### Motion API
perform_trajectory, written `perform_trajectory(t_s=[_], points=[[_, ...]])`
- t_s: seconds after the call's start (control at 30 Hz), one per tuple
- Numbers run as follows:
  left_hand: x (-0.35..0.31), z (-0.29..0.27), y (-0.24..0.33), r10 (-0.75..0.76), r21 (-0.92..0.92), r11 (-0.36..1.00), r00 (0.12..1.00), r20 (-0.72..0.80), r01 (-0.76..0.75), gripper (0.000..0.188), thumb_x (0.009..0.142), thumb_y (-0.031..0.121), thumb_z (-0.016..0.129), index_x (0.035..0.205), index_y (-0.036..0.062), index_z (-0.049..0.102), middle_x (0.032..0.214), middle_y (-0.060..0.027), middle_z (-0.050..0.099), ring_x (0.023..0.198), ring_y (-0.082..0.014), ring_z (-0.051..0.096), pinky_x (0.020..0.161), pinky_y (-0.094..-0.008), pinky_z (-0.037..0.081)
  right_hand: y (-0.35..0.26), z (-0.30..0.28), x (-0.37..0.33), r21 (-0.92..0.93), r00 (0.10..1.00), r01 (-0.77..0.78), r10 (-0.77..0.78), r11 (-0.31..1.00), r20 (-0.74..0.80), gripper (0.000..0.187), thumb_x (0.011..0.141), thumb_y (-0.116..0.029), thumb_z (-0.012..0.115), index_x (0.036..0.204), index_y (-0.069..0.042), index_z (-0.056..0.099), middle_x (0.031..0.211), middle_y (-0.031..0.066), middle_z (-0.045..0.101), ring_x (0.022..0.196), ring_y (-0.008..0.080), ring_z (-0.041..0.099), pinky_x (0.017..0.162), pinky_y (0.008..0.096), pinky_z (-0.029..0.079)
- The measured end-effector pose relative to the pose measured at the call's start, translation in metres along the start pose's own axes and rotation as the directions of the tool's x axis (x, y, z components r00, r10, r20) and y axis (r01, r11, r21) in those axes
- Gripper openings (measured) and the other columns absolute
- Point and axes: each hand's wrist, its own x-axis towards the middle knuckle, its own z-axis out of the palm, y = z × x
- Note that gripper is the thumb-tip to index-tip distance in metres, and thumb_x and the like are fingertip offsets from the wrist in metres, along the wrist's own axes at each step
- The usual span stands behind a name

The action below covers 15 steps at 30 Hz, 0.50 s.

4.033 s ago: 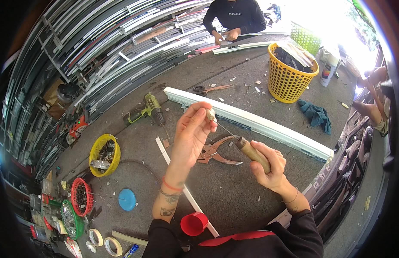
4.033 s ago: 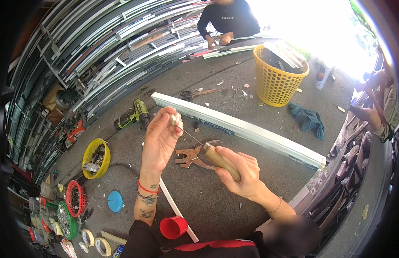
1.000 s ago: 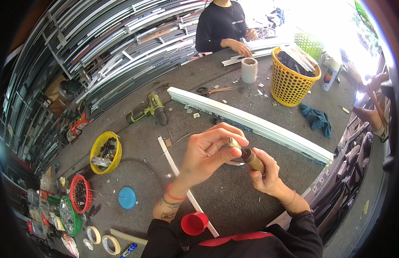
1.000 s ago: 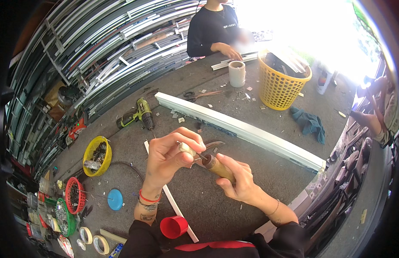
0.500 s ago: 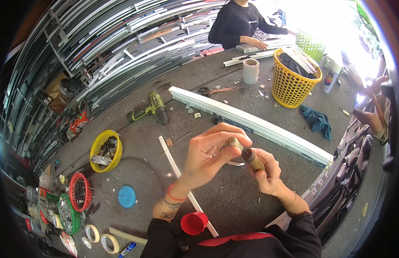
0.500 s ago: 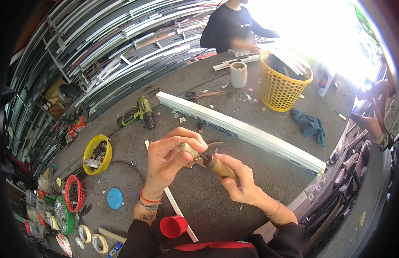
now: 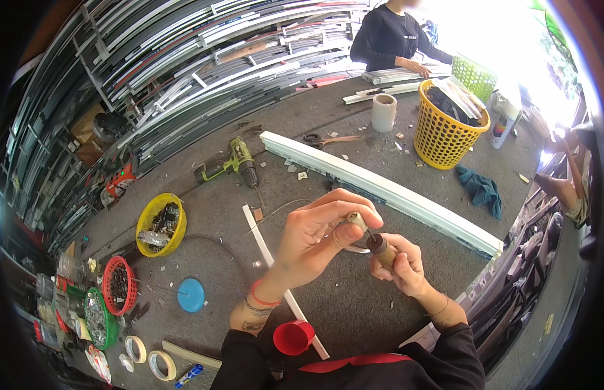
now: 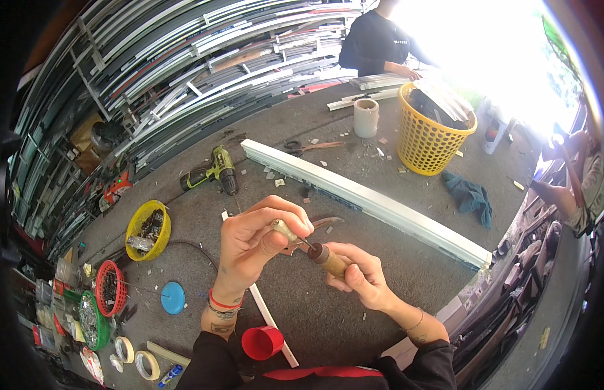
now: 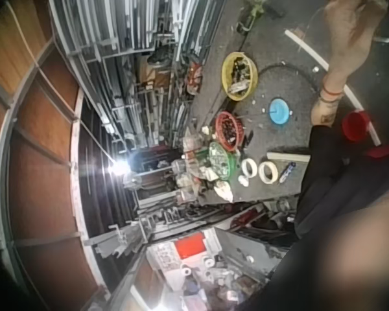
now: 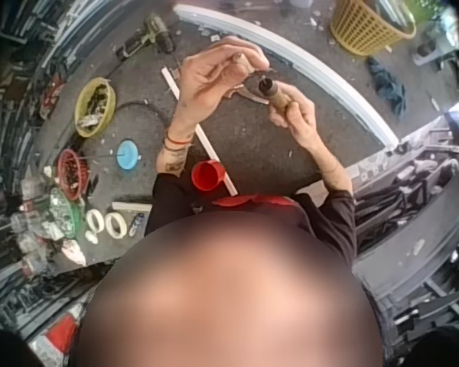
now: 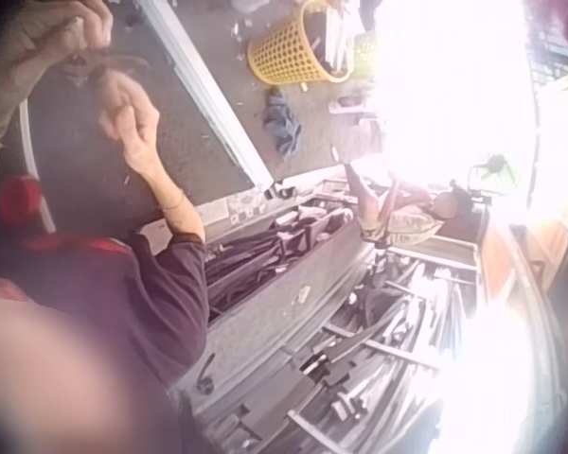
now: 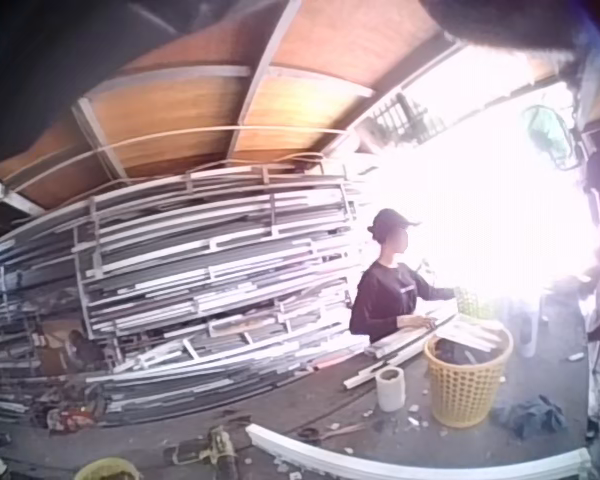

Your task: The person repeatedly rolls a small cylindrical object between their palms, then uses a pointed tool to carve or shape it. They continue alternating between rolling and carving the same object throughout the clip.

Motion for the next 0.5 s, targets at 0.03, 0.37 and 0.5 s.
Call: perform_trajectory(t_s=[0.03, 0.37, 0.5], points=[[0.0, 0.0, 0.0, -0.011, -0.01, 1.0, 1.0, -0.003, 0.011, 0.025, 0.092, 0.02, 0.058, 0.104, -0.0012, 0.065, 0.103, -0.0085, 0.062, 0.09, -0.0127, 0.058, 0.076, -0.0258, 0.049, 0.0, 0.001, 0.0, 0.017, 1.0, -0.012, 0.012, 1.0, 0.001, 0.058, 0.098, -0.046, 0.041, 0.131, 0.002, 0.045, 0.075, 0.0018, 0.049, 0.056, 0.0058, 0.039, 0.049, 0.0231, 0.029], [-0.004, 0.001, -0.004, 0.015, -0.083, 0.996, 0.997, -0.073, -0.021, 0.026, 0.091, 0.021, 0.06, 0.103, -0.0022, 0.064, 0.103, -0.0089, 0.06, 0.097, -0.0149, 0.057, 0.083, -0.0282, 0.046, -0.005, 0.009, -0.002, 0.127, 0.992, -0.118, 0.111, 0.985, 0.063, 0.065, 0.098, -0.046, 0.04, 0.138, 0.005, 0.036, 0.07, 0.0013, 0.045, 0.057, 0.0067, 0.036, 0.052, 0.0242, 0.03], [-0.003, 0.0, -0.002, 0.008, -0.098, 0.995, 0.997, -0.074, -0.015, 0.027, 0.091, 0.022, 0.06, 0.103, -0.0023, 0.064, 0.103, -0.0083, 0.06, 0.096, -0.0143, 0.057, 0.082, -0.0275, 0.046, -0.008, 0.013, -0.004, 0.125, 0.992, -0.121, 0.114, 0.985, 0.061, 0.066, 0.098, -0.047, 0.039, 0.139, 0.005, 0.035, 0.069, 0.0007, 0.044, 0.057, 0.0069, 0.036, 0.052, 0.0242, 0.03]])
